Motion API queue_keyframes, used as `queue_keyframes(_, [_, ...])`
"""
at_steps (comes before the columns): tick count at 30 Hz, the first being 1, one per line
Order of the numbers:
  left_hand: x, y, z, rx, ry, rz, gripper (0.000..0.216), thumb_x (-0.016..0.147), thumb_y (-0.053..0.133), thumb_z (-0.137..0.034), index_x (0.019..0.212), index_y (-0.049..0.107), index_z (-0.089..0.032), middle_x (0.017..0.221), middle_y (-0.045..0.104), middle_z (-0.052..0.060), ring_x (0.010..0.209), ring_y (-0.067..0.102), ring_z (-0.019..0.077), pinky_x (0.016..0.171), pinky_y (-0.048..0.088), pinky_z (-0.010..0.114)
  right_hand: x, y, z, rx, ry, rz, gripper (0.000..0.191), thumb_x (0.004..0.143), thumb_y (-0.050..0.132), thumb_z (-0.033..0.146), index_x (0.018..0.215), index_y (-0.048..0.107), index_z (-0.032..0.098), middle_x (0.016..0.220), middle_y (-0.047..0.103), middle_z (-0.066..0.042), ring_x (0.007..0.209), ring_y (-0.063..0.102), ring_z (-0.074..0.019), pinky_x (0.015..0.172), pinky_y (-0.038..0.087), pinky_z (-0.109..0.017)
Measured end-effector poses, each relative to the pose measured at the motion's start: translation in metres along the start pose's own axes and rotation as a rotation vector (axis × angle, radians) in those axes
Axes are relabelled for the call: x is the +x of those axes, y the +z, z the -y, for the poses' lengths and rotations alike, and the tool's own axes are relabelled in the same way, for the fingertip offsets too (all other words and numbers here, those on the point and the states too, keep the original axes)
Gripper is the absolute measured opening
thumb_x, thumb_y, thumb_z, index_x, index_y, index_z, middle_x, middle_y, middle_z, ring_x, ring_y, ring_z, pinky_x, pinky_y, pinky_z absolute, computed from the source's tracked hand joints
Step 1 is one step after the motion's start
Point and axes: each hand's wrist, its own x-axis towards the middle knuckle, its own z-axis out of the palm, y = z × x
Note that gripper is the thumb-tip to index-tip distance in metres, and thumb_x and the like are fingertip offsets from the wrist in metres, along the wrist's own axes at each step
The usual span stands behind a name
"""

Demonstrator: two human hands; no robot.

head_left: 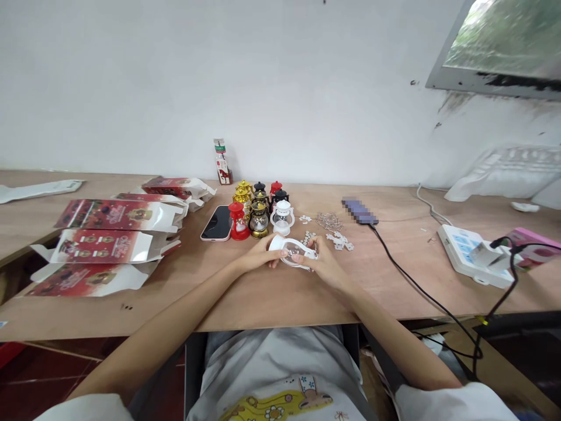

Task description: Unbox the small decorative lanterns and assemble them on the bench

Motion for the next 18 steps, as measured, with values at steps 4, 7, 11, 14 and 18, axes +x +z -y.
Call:
queue_keyframes(4, [-0.001, 0.0008, -0.0007, 0.019, 0.011, -0.01, 0.056, 0.065, 0.072, -0.056, 0.096, 0.047, -0.016, 0.048, 0.05, -0.008, 0.042, 0.044, 0.007, 0.042, 0.034, 0.017, 0.0025, -0.0009, -0.0031, -0.032, -0.035, -0.059, 0.052, 0.058, 0.072, 0.051, 0.082, 0.037, 0.023, 0.075, 0.044, 0.005, 0.068, 0.04, -0.0132, 0.062, 0.031, -0.026])
queue_keyframes(7, [-0.0018, 0.001, -0.0001, 0.018, 0.017, -0.011, 0.057, 0.066, 0.072, -0.056, 0.097, 0.047, -0.016, 0.049, 0.051, -0.008, 0.042, 0.044, 0.0065, 0.042, 0.034, 0.017, 0.0027, -0.0017, -0.002, -0.041, -0.032, -0.062, 0.051, 0.057, 0.073, 0.05, 0.079, 0.035, 0.023, 0.073, 0.042, 0.006, 0.067, 0.039, -0.0128, 0.062, 0.03, -0.026])
queue_keyframes(11, [-0.0027, 0.0007, -0.0004, 0.015, 0.023, 0.003, 0.057, 0.065, 0.072, -0.056, 0.096, 0.046, -0.016, 0.053, 0.052, -0.007, 0.042, 0.045, 0.0062, 0.042, 0.035, 0.017, 0.0027, -0.0017, 0.0001, -0.028, -0.05, -0.061, 0.053, 0.054, 0.074, 0.05, 0.076, 0.034, 0.023, 0.071, 0.039, 0.006, 0.067, 0.037, -0.0125, 0.061, 0.03, -0.025])
queue_keyframes(14, [-0.0038, 0.0008, -0.0025, 0.022, 0.028, 0.012, 0.055, 0.065, 0.072, -0.056, 0.094, 0.047, -0.016, 0.055, 0.053, -0.007, 0.042, 0.045, 0.0061, 0.042, 0.036, 0.017, 0.003, -0.0012, 0.0011, -0.008, -0.042, -0.049, 0.057, 0.05, 0.076, 0.05, 0.075, 0.033, 0.023, 0.07, 0.037, 0.007, 0.065, 0.036, -0.0119, 0.06, 0.029, -0.025])
queue_keyframes(18, [-0.0049, 0.0013, -0.0039, 0.02, 0.023, 0.012, 0.055, 0.066, 0.073, -0.054, 0.096, 0.046, -0.017, 0.055, 0.054, -0.007, 0.042, 0.046, 0.0065, 0.042, 0.037, 0.018, 0.0026, -0.0019, 0.0042, 0.0, -0.034, -0.022, 0.058, 0.049, 0.076, 0.052, 0.074, 0.033, 0.023, 0.071, 0.035, 0.006, 0.065, 0.034, -0.0115, 0.059, 0.029, -0.025])
